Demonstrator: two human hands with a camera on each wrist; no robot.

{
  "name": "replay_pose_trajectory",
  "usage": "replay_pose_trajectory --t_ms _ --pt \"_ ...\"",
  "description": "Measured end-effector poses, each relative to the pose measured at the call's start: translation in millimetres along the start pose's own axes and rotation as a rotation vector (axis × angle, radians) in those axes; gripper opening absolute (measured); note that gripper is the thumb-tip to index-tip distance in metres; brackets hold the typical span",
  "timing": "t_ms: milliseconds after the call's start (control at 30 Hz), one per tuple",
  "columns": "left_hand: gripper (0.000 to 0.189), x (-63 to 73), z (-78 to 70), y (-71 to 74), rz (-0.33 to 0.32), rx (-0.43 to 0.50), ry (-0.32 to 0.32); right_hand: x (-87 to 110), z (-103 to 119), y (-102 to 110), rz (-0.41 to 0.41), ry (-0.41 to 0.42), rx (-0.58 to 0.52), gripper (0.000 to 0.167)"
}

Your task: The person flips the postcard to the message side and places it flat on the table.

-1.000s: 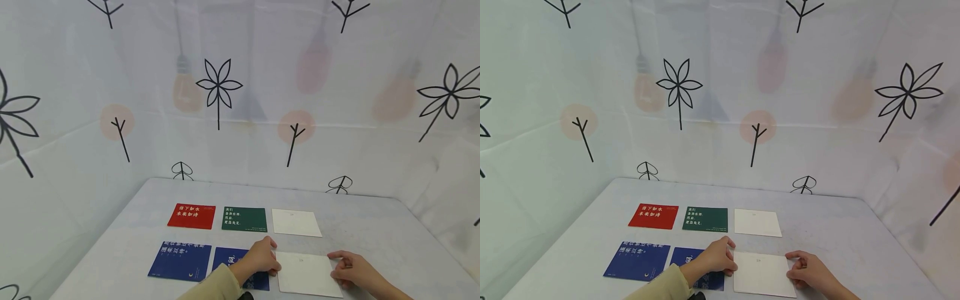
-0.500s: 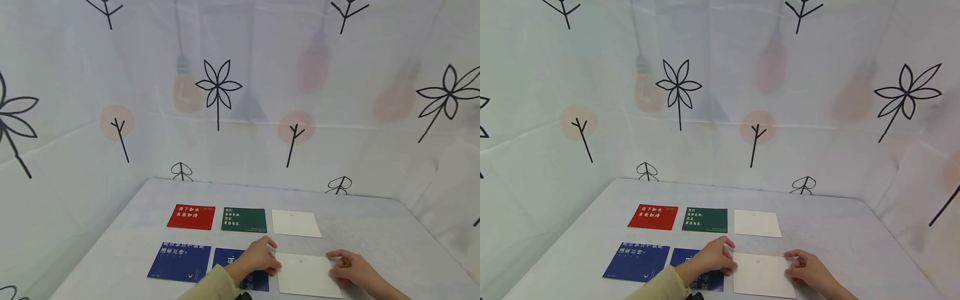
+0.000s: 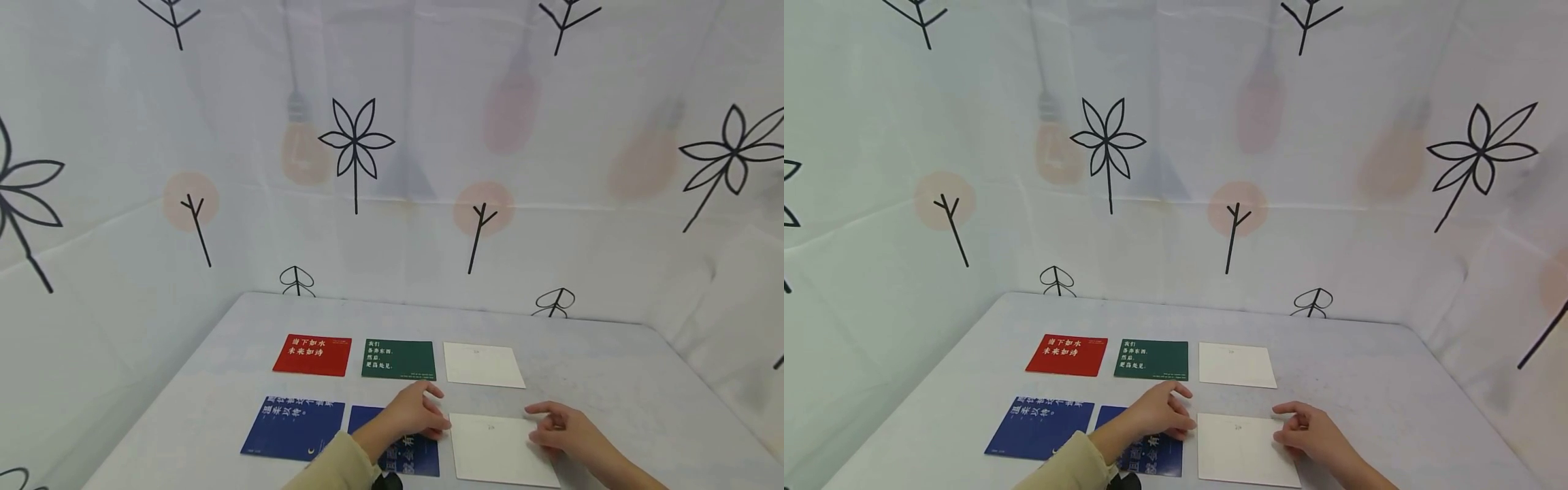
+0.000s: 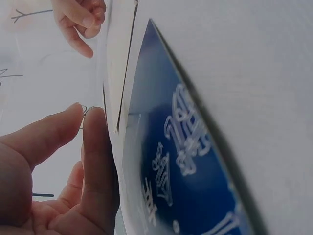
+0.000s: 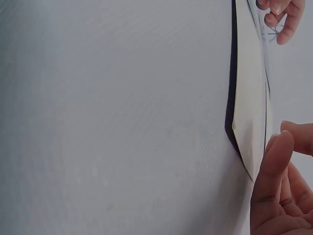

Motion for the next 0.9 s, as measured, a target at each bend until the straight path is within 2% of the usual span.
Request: replay_pose_trajectory --t_ms 433,667,900 --pt "0.043 0.1 -0.4 8.8 -0.013 -0.036 -0.009 -1.4 23 -7 0.072 0.181 -0.110 0.051" --pt "0.042 1.6 -0.5 18.8 0.001 -0.041 -0.037 -6.6 31 -18 0.084 0.177 -0.174 0.054" --pt "0.041 1.0 4.1 32.8 -0.026 -0.062 -0.049 -11.5 38 -30 0.067 0.166 -0.187 0.053"
Point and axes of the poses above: each hand's wrist, its own x-axis away from the middle knuckle, its own y-axis out of the back of the hand, z = x × y, the point moved 6 cm from there along -x, towards the middle knuckle, and after that the axes turned 4 degrees about y, right-handed, at the moved point
